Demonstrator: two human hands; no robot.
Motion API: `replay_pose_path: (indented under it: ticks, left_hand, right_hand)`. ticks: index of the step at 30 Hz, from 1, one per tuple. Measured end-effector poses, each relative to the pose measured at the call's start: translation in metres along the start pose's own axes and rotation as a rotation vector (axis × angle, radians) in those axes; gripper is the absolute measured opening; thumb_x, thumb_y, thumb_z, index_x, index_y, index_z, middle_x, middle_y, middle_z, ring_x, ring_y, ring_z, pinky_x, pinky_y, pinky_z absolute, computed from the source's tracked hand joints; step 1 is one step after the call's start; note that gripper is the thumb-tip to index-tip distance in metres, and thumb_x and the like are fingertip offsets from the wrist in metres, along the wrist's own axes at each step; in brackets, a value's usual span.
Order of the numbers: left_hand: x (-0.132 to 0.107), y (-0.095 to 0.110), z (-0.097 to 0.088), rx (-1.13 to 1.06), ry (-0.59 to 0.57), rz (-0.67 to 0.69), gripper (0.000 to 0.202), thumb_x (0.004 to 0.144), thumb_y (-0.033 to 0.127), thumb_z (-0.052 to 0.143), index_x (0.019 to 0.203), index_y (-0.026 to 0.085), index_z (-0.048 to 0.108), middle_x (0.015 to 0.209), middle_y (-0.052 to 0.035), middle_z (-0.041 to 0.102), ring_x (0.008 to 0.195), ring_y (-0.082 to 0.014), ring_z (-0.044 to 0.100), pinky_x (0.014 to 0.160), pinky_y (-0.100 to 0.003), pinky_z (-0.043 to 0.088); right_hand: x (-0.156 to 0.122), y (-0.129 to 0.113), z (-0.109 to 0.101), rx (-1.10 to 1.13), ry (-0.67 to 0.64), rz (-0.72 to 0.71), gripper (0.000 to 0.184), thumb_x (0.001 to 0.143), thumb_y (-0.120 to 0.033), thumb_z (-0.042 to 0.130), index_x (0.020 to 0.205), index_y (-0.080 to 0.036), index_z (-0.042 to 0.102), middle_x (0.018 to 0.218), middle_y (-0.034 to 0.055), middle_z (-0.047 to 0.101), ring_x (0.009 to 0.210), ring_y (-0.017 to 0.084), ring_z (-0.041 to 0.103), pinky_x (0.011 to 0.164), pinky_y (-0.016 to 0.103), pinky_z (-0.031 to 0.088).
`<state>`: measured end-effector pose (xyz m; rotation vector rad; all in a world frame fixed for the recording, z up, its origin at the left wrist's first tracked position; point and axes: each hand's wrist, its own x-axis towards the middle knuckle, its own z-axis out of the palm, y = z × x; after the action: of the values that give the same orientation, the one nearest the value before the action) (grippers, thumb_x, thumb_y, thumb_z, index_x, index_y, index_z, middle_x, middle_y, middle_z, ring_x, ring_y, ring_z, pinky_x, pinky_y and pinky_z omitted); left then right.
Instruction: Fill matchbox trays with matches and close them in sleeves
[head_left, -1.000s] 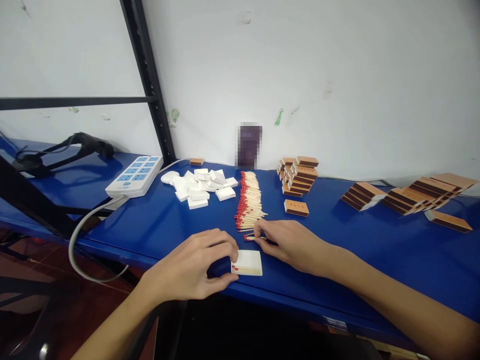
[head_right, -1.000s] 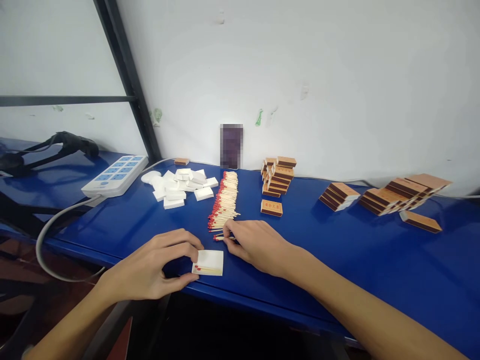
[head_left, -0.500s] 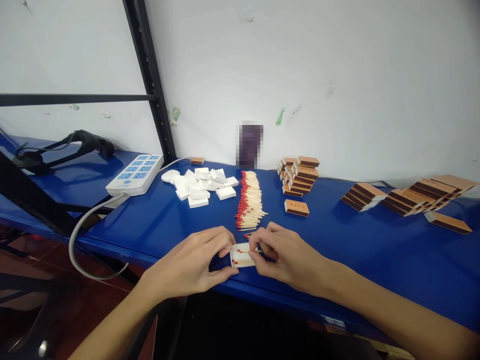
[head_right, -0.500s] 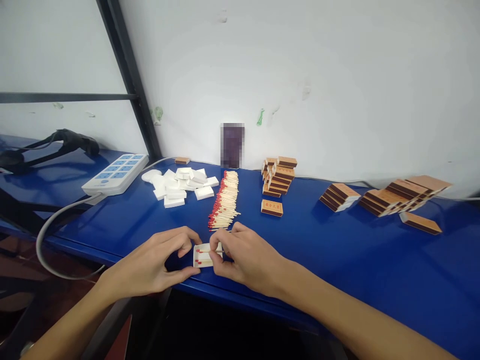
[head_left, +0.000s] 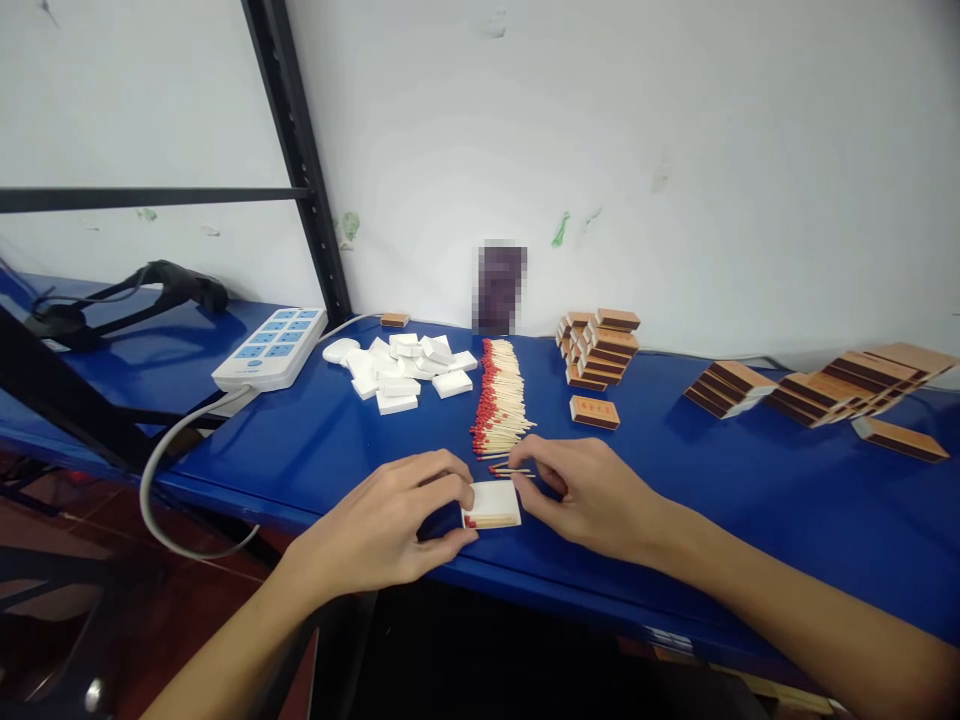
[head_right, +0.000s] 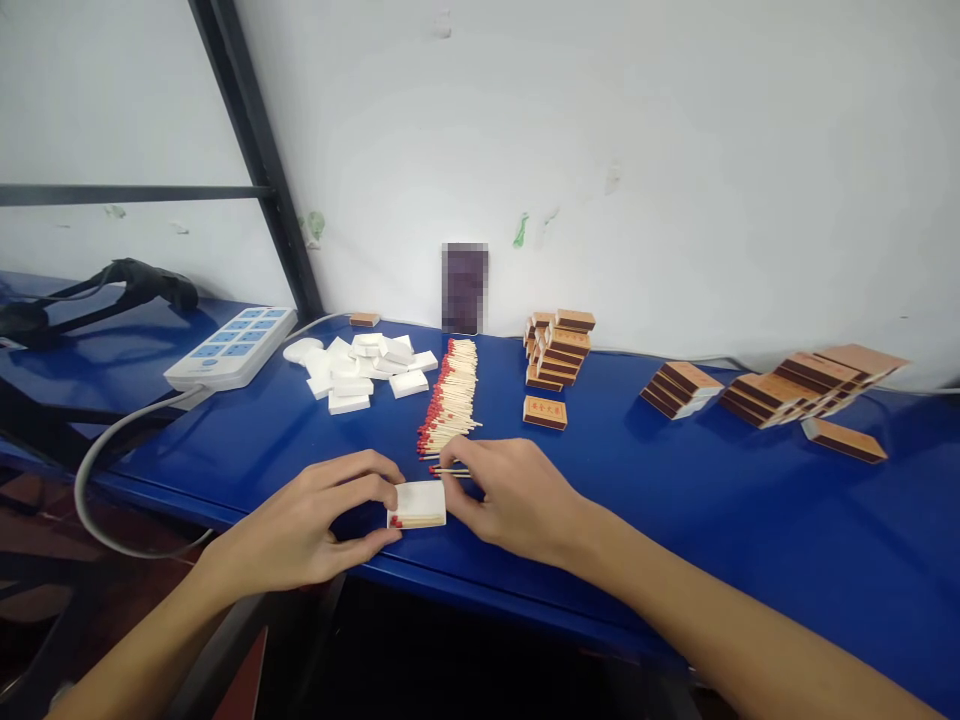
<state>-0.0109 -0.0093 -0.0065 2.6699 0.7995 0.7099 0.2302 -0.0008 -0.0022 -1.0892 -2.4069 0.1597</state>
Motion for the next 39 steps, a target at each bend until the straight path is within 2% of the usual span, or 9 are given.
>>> replay_pose_path:
  ticks: [6,13,16,19,21,25,31,35,39]
  left_hand:
    - [0.001,0.002,-0.001,0.048,-0.016,0.005,0.011,0.088,0.024,0.059,0.098,0.019,0.062,0.102,-0.0048,0.062,0.089,-0.0177,0.059,0.081,-0.03,0.048]
    - [0.001,0.002,-0.002,0.063,-0.032,0.012,0.014,0.089,0.025,0.059,0.102,0.019,0.059,0.102,-0.0044,0.063,0.09,-0.0184,0.058,0.083,-0.032,0.047]
    - [0.0,0.002,-0.001,0.053,-0.04,-0.052,0.015,0.09,0.027,0.059,0.102,0.02,0.053,0.101,-0.0033,0.061,0.089,-0.0179,0.057,0.079,-0.031,0.046]
    - [-0.002,0.002,0.0,0.028,-0.033,-0.157,0.017,0.089,0.029,0.06,0.094,0.021,0.046,0.096,-0.0014,0.059,0.081,-0.0162,0.055,0.07,-0.029,0.045]
    - [-0.003,0.002,0.0,0.012,-0.031,-0.177,0.019,0.088,0.028,0.061,0.096,0.021,0.045,0.095,-0.0003,0.058,0.08,-0.0156,0.055,0.069,-0.029,0.044]
    - [-0.002,0.002,0.0,-0.001,-0.036,-0.139,0.024,0.088,0.025,0.062,0.107,0.023,0.049,0.101,-0.0004,0.059,0.089,-0.0165,0.057,0.076,-0.029,0.045]
    - [0.0,0.001,0.0,0.008,-0.036,-0.035,0.014,0.091,0.024,0.059,0.104,0.02,0.056,0.109,-0.004,0.059,0.095,-0.0176,0.059,0.084,-0.03,0.047]
    - [0.0,0.001,0.0,0.02,-0.023,-0.026,0.013,0.09,0.024,0.06,0.102,0.019,0.059,0.107,-0.0044,0.061,0.095,-0.0179,0.059,0.084,-0.031,0.048]
    - [0.0,0.0,0.0,0.023,-0.032,-0.024,0.014,0.089,0.023,0.061,0.102,0.019,0.059,0.107,-0.0042,0.061,0.096,-0.0176,0.059,0.085,-0.03,0.047]
  right_hand:
    - [0.004,0.013,-0.007,-0.129,-0.131,0.074,0.009,0.082,-0.025,0.054,0.084,-0.02,0.062,0.06,-0.003,0.054,0.051,0.011,0.044,0.054,0.025,0.027]
    - [0.006,0.014,-0.01,-0.108,-0.283,0.094,0.015,0.091,-0.026,0.048,0.082,-0.021,0.058,0.061,-0.0019,0.055,0.055,0.013,0.047,0.055,0.026,0.027]
    - [0.005,0.015,-0.015,-0.118,-0.247,0.088,0.014,0.094,-0.026,0.045,0.088,-0.02,0.056,0.063,-0.0013,0.056,0.055,0.013,0.048,0.056,0.026,0.029]
    - [0.002,0.011,-0.017,-0.008,-0.176,0.055,0.015,0.096,-0.029,0.045,0.093,-0.02,0.056,0.062,-0.0033,0.055,0.053,0.011,0.046,0.056,0.025,0.031]
    - [0.0,0.004,-0.015,0.076,-0.179,0.012,0.014,0.095,-0.029,0.047,0.091,-0.02,0.058,0.06,-0.0045,0.053,0.051,0.01,0.045,0.054,0.023,0.031]
    - [-0.001,-0.008,-0.008,0.142,-0.232,-0.051,0.013,0.093,-0.027,0.05,0.089,-0.02,0.061,0.058,-0.006,0.05,0.049,0.009,0.042,0.051,0.022,0.029]
    - [0.001,0.006,-0.004,0.039,-0.014,0.016,0.015,0.093,-0.028,0.049,0.087,-0.019,0.06,0.058,-0.0046,0.051,0.05,0.01,0.043,0.053,0.022,0.032]
    - [0.004,0.021,0.002,-0.08,-0.074,0.027,0.015,0.092,-0.026,0.051,0.096,-0.019,0.065,0.065,-0.0017,0.057,0.055,0.012,0.048,0.057,0.023,0.035]
    - [0.005,0.022,0.006,-0.083,-0.115,0.041,0.02,0.094,-0.028,0.049,0.1,-0.02,0.067,0.071,0.0007,0.062,0.06,0.013,0.054,0.06,0.025,0.038]
